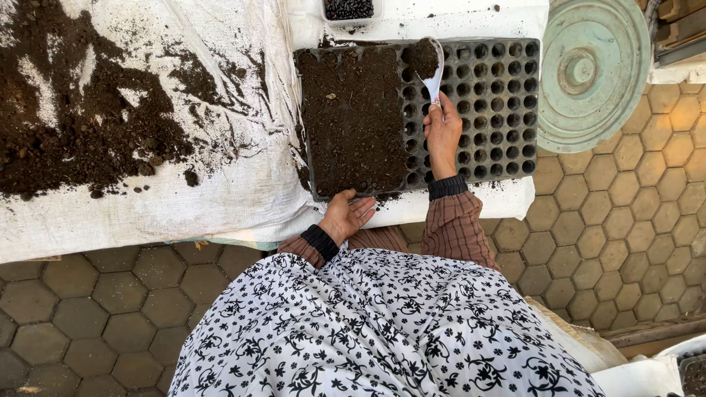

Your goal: The person scoops soil from a white sack using a white plastic spoon and fills the cells of a black seed-starting tray. The person repeatedly transfers soil into the tray's compartments, leveling the surface as they work.

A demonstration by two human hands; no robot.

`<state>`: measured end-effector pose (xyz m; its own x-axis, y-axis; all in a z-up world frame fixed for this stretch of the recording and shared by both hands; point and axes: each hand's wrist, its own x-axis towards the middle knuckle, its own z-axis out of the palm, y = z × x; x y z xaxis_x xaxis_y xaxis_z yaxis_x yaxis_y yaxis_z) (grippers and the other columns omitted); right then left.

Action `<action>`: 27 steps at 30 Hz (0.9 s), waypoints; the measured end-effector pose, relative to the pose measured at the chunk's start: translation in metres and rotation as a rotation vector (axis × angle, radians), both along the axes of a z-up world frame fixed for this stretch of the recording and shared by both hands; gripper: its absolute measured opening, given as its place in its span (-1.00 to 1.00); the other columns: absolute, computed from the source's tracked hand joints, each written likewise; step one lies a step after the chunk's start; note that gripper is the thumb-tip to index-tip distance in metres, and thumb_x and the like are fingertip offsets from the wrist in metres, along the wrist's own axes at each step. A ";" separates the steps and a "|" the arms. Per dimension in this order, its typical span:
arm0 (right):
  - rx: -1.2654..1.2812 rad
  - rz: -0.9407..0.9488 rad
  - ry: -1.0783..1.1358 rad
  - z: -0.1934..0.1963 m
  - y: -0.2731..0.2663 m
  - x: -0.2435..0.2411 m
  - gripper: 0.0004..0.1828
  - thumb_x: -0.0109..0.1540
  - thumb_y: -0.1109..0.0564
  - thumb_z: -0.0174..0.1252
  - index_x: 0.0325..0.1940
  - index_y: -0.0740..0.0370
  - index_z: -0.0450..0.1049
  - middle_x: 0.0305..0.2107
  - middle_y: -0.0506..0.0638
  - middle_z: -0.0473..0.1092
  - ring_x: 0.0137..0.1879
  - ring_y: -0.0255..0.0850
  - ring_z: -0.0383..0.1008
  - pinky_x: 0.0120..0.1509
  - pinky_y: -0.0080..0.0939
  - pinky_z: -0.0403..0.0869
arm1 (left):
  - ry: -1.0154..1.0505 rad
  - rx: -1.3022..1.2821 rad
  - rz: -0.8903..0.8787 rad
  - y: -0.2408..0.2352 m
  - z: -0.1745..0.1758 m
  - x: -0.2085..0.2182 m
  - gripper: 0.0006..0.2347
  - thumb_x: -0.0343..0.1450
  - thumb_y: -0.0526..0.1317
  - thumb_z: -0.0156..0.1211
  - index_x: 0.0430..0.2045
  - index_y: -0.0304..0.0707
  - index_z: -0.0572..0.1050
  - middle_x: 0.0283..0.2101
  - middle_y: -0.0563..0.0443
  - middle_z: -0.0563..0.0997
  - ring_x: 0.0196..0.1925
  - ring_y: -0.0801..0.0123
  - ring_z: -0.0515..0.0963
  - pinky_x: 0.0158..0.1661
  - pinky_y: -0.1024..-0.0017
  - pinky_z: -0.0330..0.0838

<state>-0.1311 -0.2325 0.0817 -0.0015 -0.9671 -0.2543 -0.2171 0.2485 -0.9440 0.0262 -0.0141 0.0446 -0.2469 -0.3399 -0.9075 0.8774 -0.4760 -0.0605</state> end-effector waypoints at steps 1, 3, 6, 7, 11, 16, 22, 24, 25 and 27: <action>-0.006 0.011 0.011 0.000 0.001 0.000 -0.52 0.40 0.18 0.01 0.42 0.35 0.33 -0.50 -0.16 0.37 -0.50 -0.51 0.24 -0.48 -0.44 0.25 | 0.003 0.000 0.003 0.000 0.000 0.001 -0.59 0.59 -0.18 -0.31 0.39 -0.14 0.00 0.19 -0.29 0.39 0.23 0.08 0.49 0.27 0.12 0.41; -0.019 0.028 0.037 0.001 0.003 -0.002 -0.52 0.40 0.19 0.01 0.42 0.36 0.32 -0.50 -0.15 0.37 -0.51 -0.50 0.24 -0.47 -0.44 0.26 | 0.011 -0.002 0.004 0.001 -0.001 0.000 -0.59 0.58 -0.18 -0.30 0.38 -0.14 0.01 0.19 -0.28 0.39 0.23 0.09 0.48 0.27 0.13 0.40; -0.028 0.041 0.037 0.002 0.008 -0.004 -0.51 0.41 0.19 -0.01 0.44 0.35 0.31 -0.48 -0.16 0.37 -0.48 -0.52 0.26 -0.45 -0.45 0.28 | 0.022 -0.014 0.012 0.000 -0.004 -0.001 -0.60 0.59 -0.17 -0.29 0.36 -0.22 0.05 0.19 -0.28 0.40 0.23 0.10 0.48 0.26 0.13 0.40; -0.032 0.035 0.057 0.003 0.010 -0.004 -0.52 0.41 0.19 -0.01 0.43 0.35 0.32 -0.48 -0.16 0.38 -0.49 -0.51 0.25 -0.46 -0.44 0.27 | 0.022 -0.010 0.012 0.001 -0.005 -0.001 -0.61 0.59 -0.17 -0.28 0.35 -0.23 0.06 0.18 -0.28 0.40 0.23 0.10 0.48 0.27 0.14 0.40; -0.066 0.053 0.129 0.005 0.014 -0.004 -0.51 0.40 0.17 0.00 0.44 0.34 0.31 -0.50 -0.14 0.39 -0.52 -0.50 0.23 -0.49 -0.43 0.25 | 0.017 -0.009 0.008 0.002 -0.005 0.000 -0.61 0.59 -0.16 -0.26 0.33 -0.26 0.08 0.17 -0.27 0.41 0.23 0.11 0.49 0.26 0.15 0.41; -0.072 0.029 0.129 0.007 0.013 -0.002 -0.51 0.42 0.17 0.01 0.44 0.33 0.30 -0.48 -0.15 0.40 -0.49 -0.51 0.27 -0.47 -0.44 0.28 | 0.005 -0.010 0.003 0.002 -0.003 0.000 -0.62 0.58 -0.17 -0.27 0.31 -0.23 0.08 0.17 -0.27 0.42 0.22 0.11 0.50 0.26 0.15 0.40; -0.072 0.024 0.115 0.005 0.009 -0.001 -0.51 0.41 0.18 0.00 0.44 0.33 0.31 -0.49 -0.16 0.38 -0.48 -0.51 0.25 -0.46 -0.43 0.26 | 0.008 -0.007 0.013 0.001 -0.001 0.000 -0.61 0.58 -0.18 -0.26 0.34 -0.23 0.06 0.17 -0.27 0.42 0.22 0.10 0.50 0.26 0.14 0.41; -0.071 0.023 0.100 0.003 0.006 0.000 -0.51 0.40 0.18 0.01 0.43 0.33 0.32 -0.49 -0.15 0.38 -0.48 -0.51 0.25 -0.45 -0.43 0.26 | 0.010 -0.008 0.017 0.001 -0.001 0.000 -0.60 0.58 -0.18 -0.26 0.35 -0.23 0.06 0.17 -0.28 0.42 0.22 0.10 0.50 0.26 0.14 0.41; -0.085 0.023 0.107 0.001 0.004 0.001 -0.52 0.41 0.18 0.01 0.42 0.32 0.33 -0.48 -0.15 0.38 -0.47 -0.51 0.26 -0.45 -0.42 0.27 | 0.005 -0.008 0.017 0.001 -0.001 -0.001 -0.60 0.58 -0.18 -0.26 0.36 -0.22 0.06 0.17 -0.28 0.42 0.22 0.10 0.50 0.25 0.13 0.41; -0.113 0.021 0.122 -0.002 0.000 0.002 -0.54 0.42 0.18 0.01 0.42 0.31 0.35 -0.48 -0.15 0.39 -0.46 -0.51 0.28 -0.44 -0.42 0.29 | -0.003 -0.006 0.015 0.002 0.000 0.000 -0.60 0.58 -0.18 -0.26 0.36 -0.19 0.05 0.16 -0.28 0.43 0.21 0.10 0.50 0.25 0.13 0.41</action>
